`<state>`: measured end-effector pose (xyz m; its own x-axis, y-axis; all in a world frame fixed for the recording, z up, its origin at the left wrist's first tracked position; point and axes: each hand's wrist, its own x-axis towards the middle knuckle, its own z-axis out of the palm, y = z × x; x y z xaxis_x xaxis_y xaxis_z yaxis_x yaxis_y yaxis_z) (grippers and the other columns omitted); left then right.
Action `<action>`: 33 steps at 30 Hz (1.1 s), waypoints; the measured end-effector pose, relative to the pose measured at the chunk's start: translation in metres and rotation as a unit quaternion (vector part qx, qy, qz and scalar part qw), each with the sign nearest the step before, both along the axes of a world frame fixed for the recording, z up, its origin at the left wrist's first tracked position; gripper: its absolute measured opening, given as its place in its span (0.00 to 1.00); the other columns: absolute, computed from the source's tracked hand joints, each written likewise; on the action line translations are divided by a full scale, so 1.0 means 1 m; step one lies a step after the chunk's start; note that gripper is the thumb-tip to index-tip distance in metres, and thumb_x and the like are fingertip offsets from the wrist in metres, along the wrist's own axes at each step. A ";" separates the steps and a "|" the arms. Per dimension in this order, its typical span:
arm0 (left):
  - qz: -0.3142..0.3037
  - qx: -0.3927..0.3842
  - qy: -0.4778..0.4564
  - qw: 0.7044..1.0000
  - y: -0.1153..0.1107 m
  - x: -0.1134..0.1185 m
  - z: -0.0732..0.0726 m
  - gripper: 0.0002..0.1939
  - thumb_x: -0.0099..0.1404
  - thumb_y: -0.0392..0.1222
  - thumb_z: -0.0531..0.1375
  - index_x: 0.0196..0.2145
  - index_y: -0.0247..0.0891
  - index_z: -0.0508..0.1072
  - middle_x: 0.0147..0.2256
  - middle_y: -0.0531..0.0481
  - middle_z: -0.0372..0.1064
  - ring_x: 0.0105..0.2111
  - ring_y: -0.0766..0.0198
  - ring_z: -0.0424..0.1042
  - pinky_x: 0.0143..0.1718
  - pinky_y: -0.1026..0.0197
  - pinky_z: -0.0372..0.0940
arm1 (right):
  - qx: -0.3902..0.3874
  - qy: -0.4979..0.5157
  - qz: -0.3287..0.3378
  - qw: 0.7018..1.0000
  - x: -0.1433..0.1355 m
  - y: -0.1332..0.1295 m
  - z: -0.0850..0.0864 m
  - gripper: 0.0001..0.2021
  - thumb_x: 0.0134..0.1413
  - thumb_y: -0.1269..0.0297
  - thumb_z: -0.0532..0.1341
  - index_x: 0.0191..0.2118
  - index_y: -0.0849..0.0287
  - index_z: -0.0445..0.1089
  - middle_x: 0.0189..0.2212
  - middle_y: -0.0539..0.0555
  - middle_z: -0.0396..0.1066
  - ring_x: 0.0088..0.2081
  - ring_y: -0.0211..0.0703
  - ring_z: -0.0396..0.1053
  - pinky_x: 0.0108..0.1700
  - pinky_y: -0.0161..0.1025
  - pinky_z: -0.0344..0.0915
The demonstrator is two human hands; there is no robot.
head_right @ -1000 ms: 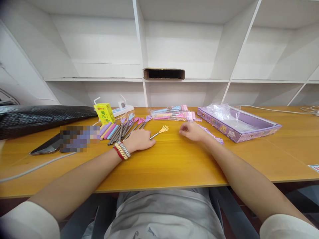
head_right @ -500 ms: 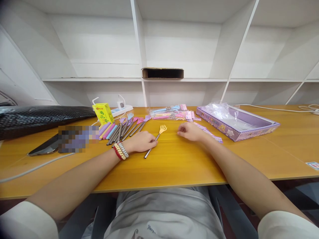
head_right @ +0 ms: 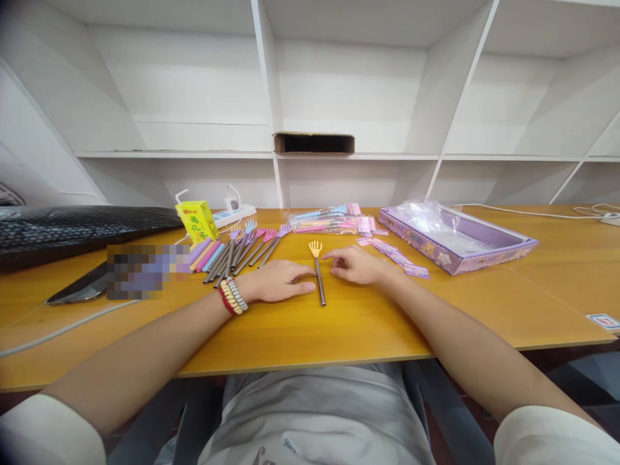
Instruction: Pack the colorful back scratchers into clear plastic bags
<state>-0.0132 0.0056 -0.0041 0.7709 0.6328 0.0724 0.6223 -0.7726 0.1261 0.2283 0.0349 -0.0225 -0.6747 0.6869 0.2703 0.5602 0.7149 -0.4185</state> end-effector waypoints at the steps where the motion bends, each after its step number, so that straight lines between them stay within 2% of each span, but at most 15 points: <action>1: -0.004 0.005 0.003 1.000 0.000 0.000 0.000 0.27 0.65 0.60 0.42 0.53 0.47 0.65 0.44 0.48 0.71 0.43 0.56 0.70 0.40 0.58 0.58 | 0.004 -0.006 0.017 1.000 -0.003 -0.002 0.001 0.17 0.55 0.64 0.55 0.51 0.58 0.66 0.32 0.52 0.72 0.30 0.37 0.67 0.35 0.35 0.62; 5: 0.004 0.020 0.015 1.000 0.001 0.000 -0.001 0.27 0.65 0.60 0.43 0.53 0.46 0.65 0.42 0.47 0.72 0.41 0.55 0.70 0.37 0.58 0.59 | 0.036 -0.039 0.073 0.996 -0.011 -0.008 0.005 0.15 0.57 0.65 0.53 0.49 0.56 0.70 0.36 0.54 0.71 0.35 0.39 0.67 0.39 0.36 0.62; 9: 0.013 0.026 0.018 0.999 0.001 0.001 -0.001 0.27 0.65 0.60 0.43 0.50 0.43 0.68 0.39 0.46 0.73 0.37 0.56 0.71 0.34 0.59 0.59 | 0.063 -0.062 0.067 0.994 -0.014 -0.010 0.005 0.17 0.58 0.69 0.52 0.51 0.55 0.69 0.35 0.55 0.69 0.35 0.40 0.66 0.41 0.38 0.61; 13: 0.011 0.035 0.013 0.999 0.001 0.001 0.000 0.25 0.65 0.58 0.44 0.45 0.42 0.71 0.37 0.47 0.73 0.35 0.58 0.71 0.34 0.60 0.59 | 0.062 -0.071 0.056 0.994 -0.014 -0.009 0.004 0.16 0.58 0.67 0.52 0.49 0.56 0.70 0.36 0.56 0.67 0.37 0.41 0.66 0.42 0.39 0.61; 15: 0.032 0.061 0.006 0.998 0.004 0.000 0.002 0.23 0.66 0.55 0.44 0.41 0.41 0.73 0.35 0.47 0.73 0.35 0.59 0.71 0.34 0.60 0.60 | 0.059 -0.077 0.044 0.994 -0.013 -0.007 0.004 0.15 0.59 0.65 0.52 0.48 0.57 0.70 0.36 0.56 0.67 0.37 0.42 0.66 0.42 0.39 0.61; 17: 0.090 0.114 -0.003 0.989 0.008 -0.005 0.007 0.20 0.65 0.51 0.46 0.37 0.40 0.73 0.34 0.46 0.73 0.36 0.58 0.71 0.35 0.59 0.60 | 0.055 -0.077 0.033 0.995 -0.012 -0.005 0.003 0.15 0.59 0.64 0.52 0.47 0.57 0.70 0.37 0.57 0.67 0.38 0.42 0.66 0.42 0.39 0.61; 19: 0.183 0.174 -0.013 0.967 0.016 -0.013 0.013 0.18 0.65 0.47 0.46 0.35 0.38 0.73 0.34 0.44 0.73 0.37 0.55 0.71 0.36 0.58 0.61 | 0.052 -0.073 0.023 0.996 -0.010 -0.004 0.003 0.15 0.59 0.63 0.52 0.47 0.57 0.70 0.38 0.57 0.68 0.38 0.42 0.66 0.42 0.39 0.61; 22: 0.344 0.225 -0.025 0.911 0.029 -0.036 0.024 0.19 0.64 0.45 0.45 0.37 0.34 0.73 0.36 0.38 0.71 0.38 0.50 0.70 0.36 0.54 0.62 | 0.047 -0.075 0.010 0.996 -0.008 -0.002 0.002 0.15 0.59 0.61 0.52 0.46 0.58 0.70 0.39 0.57 0.68 0.39 0.43 0.66 0.43 0.40 0.61; 26: 0.512 0.207 -0.014 0.834 0.042 -0.073 0.035 0.19 0.60 0.43 0.50 0.41 0.28 0.72 0.40 0.31 0.69 0.43 0.43 0.68 0.39 0.50 0.62 | 0.044 -0.082 0.001 0.996 -0.006 -0.001 0.003 0.15 0.58 0.59 0.53 0.46 0.58 0.70 0.40 0.57 0.69 0.38 0.43 0.66 0.43 0.40 0.62; 30: 0.604 0.146 -0.018 0.783 0.051 -0.097 0.034 0.19 0.58 0.44 0.53 0.42 0.29 0.72 0.42 0.29 0.68 0.44 0.42 0.67 0.39 0.49 0.62 | 0.041 -0.084 0.005 0.996 -0.006 -0.002 0.005 0.15 0.58 0.58 0.53 0.46 0.57 0.70 0.40 0.57 0.69 0.39 0.43 0.67 0.42 0.39 0.62; 33: 0.625 0.116 -0.031 0.771 0.058 -0.110 0.029 0.18 0.57 0.42 0.53 0.42 0.28 0.72 0.42 0.28 0.68 0.45 0.41 0.67 0.40 0.47 0.62 | 0.044 -0.088 0.002 0.995 -0.005 -0.002 0.005 0.16 0.58 0.58 0.53 0.46 0.58 0.70 0.40 0.57 0.69 0.38 0.43 0.67 0.42 0.39 0.62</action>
